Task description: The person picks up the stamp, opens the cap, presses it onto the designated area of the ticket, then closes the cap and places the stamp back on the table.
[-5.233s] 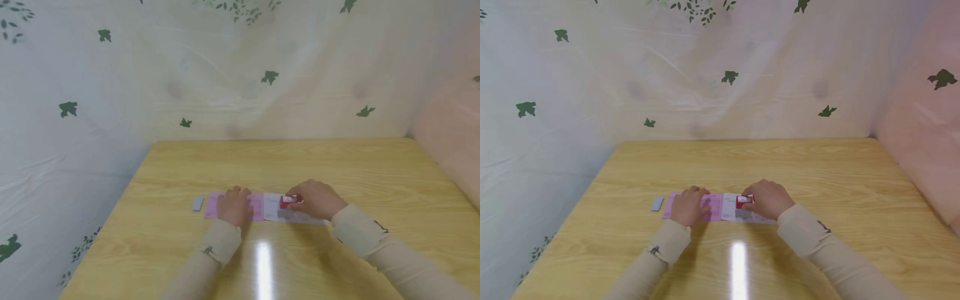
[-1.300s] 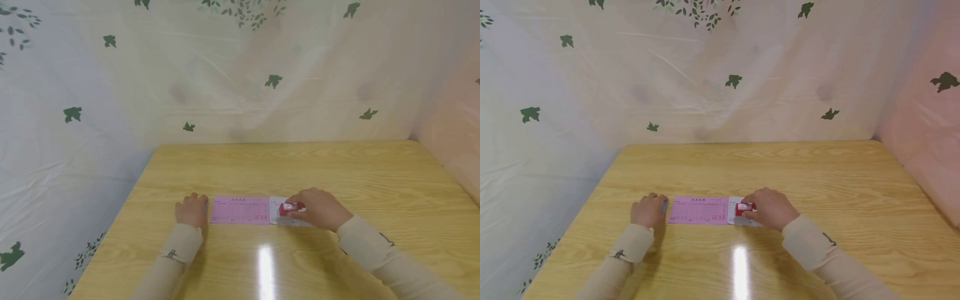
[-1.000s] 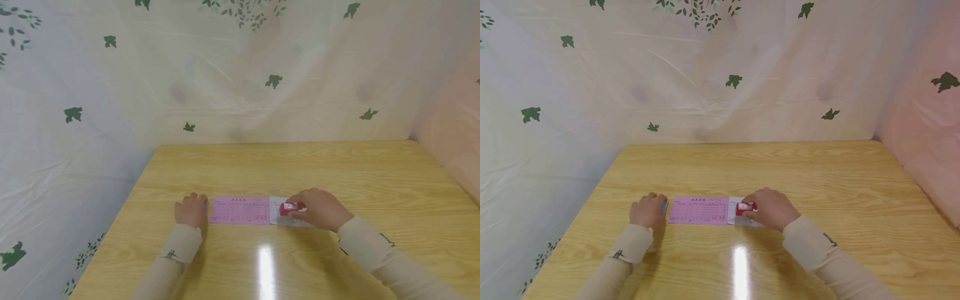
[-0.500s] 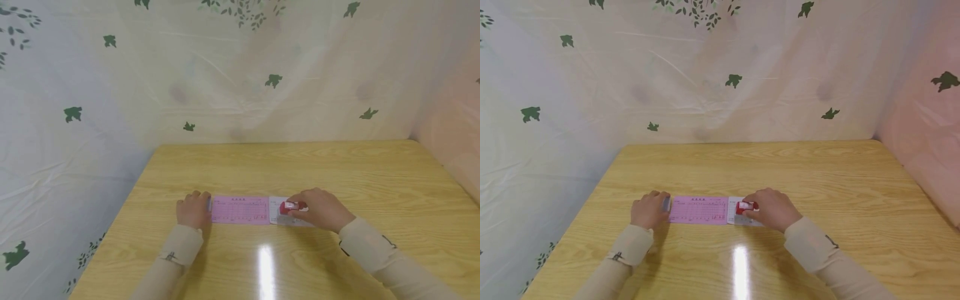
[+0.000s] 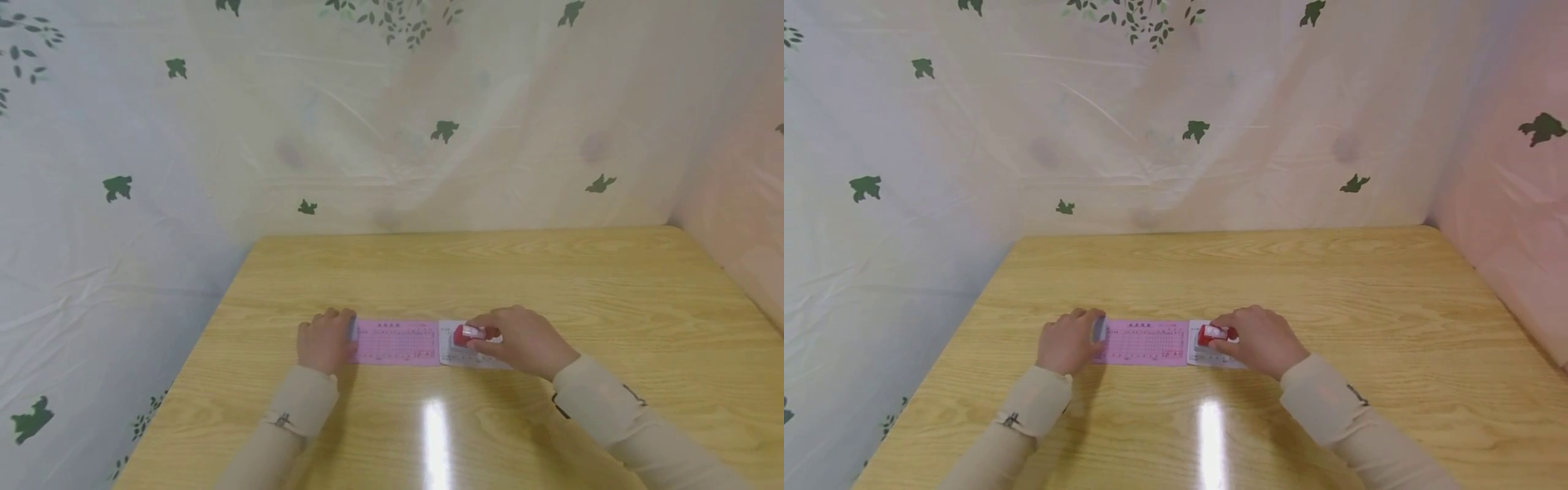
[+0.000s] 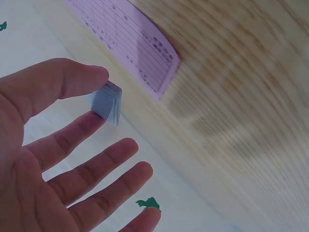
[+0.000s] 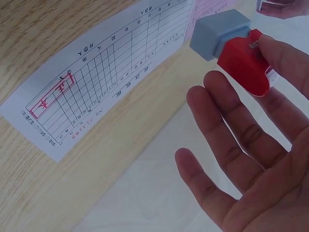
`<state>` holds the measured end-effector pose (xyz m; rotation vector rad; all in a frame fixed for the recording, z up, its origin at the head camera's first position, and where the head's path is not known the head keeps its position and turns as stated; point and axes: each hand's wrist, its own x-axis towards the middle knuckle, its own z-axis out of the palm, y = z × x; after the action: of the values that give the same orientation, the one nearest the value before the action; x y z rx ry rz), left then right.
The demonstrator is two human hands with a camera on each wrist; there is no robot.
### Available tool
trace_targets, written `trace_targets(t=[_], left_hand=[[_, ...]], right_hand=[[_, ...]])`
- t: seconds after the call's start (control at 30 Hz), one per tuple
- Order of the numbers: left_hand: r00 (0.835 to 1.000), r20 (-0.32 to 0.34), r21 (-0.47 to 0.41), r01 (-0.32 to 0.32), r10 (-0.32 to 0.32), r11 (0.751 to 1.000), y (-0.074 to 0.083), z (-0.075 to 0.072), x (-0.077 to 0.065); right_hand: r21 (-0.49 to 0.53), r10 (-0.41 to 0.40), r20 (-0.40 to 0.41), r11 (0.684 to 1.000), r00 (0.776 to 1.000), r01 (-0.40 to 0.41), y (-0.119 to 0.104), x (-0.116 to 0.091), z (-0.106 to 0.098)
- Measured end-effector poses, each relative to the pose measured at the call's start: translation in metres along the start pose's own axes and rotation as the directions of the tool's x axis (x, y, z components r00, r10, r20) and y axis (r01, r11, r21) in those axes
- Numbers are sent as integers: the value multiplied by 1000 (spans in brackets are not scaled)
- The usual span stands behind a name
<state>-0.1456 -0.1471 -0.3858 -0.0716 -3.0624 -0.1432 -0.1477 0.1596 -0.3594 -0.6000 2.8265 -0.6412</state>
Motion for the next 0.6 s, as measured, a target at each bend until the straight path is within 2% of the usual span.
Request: trace_targets(t=[0.3, 0.6], left_hand=[[1000, 3, -18, -18, 18, 1000, 11, -2, 0], [999, -7, -47, -36, 35, 998, 22, -6, -2]], right_hand=[[11, 1, -22, 1000, 1000, -1, 2, -2, -1], [-4, -36, -55, 999, 998, 36, 3, -4, -4]])
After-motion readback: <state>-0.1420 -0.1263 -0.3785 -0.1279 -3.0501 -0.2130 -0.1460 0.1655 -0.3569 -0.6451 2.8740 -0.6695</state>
